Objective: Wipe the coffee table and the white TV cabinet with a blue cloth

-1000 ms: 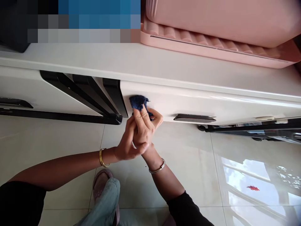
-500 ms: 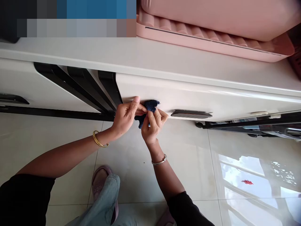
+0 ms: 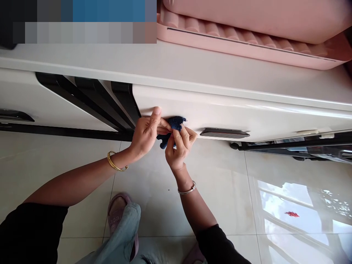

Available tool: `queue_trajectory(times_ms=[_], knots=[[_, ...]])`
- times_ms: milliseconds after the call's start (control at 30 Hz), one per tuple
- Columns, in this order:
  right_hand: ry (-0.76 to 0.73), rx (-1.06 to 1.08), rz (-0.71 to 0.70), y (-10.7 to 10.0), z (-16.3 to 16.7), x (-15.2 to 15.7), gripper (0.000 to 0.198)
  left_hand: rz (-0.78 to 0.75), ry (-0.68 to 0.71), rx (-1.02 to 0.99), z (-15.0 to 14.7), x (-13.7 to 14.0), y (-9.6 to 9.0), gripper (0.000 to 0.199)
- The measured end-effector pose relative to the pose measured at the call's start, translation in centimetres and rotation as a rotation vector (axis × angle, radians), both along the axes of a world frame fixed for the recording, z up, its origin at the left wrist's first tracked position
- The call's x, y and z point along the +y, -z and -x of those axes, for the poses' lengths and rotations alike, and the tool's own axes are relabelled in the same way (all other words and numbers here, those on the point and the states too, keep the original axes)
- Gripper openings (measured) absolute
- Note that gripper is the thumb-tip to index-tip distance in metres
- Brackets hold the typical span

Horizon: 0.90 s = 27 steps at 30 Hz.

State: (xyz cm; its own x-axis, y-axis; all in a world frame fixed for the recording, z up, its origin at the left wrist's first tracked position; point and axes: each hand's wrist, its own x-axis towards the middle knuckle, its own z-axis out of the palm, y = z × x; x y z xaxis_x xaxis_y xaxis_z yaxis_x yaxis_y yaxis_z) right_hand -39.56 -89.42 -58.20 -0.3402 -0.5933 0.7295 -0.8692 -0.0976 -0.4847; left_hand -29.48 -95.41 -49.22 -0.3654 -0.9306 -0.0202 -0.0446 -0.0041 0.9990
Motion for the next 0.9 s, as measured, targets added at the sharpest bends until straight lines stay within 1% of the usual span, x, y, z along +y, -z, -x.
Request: queue_trajectory(times_ms=[100, 200, 300, 400, 467, 533, 600, 667, 700, 767, 833, 900], knots=[[-0.009, -0.047, -0.052, 0.2, -0.1, 0.2, 0.041, -0.015, 0.006, 0.04, 0.0, -0.1, -0.1, 0.07], [-0.029, -0.092, -0.054, 0.5, -0.2, 0.2, 0.043, -0.026, 0.009, 0.046, 0.0, 0.1, 0.5, 0.072], [-0.016, -0.082, -0.036, 0.7, -0.3, 0.3, 0.044, -0.019, 0.002, 0.074, 0.0, 0.7, 1.9, 0.067], [0.022, -0.055, -0.014, 0.5, -0.2, 0.5, 0.046, -0.011, 0.022, 0.136, 0.4, 1.7, 3.6, 0.051], [0.055, -0.065, 0.0, -0.1, -0.1, 0.8, 0.049, -0.027, 0.046, 0.189, 0.8, 2.6, 4.4, 0.04], [0.056, -0.106, 0.025, -1.1, 0.1, 1.2, 0.053, -0.052, 0.064, 0.247, 1.1, 3.3, 5.0, 0.034], [0.019, -0.168, 0.056, -2.5, 0.4, 1.9, 0.057, -0.077, 0.093, 0.274, 1.3, 3.8, 5.3, 0.039], [-0.04, -0.261, 0.05, -4.1, 0.9, 2.8, 0.061, -0.096, 0.167, 0.216, 1.3, 4.1, 5.7, 0.047], [-0.07, -0.321, 0.031, -4.9, 1.2, 3.4, 0.063, -0.098, 0.218, 0.145, 1.2, 4.2, 6.0, 0.046], [-0.142, -0.46, -0.033, -6.4, 2.0, 4.5, 0.067, -0.075, 0.326, -0.04, 1.0, 4.2, 6.8, 0.036], [-0.229, -0.618, -0.103, -7.6, 3.3, 5.7, 0.072, -0.007, 0.393, -0.184, 0.7, 4.2, 7.5, 0.03], [-0.315, -0.813, -0.186, -8.3, 4.8, 6.8, 0.074, 0.092, 0.411, -0.232, 0.1, 4.2, 8.0, 0.03]])
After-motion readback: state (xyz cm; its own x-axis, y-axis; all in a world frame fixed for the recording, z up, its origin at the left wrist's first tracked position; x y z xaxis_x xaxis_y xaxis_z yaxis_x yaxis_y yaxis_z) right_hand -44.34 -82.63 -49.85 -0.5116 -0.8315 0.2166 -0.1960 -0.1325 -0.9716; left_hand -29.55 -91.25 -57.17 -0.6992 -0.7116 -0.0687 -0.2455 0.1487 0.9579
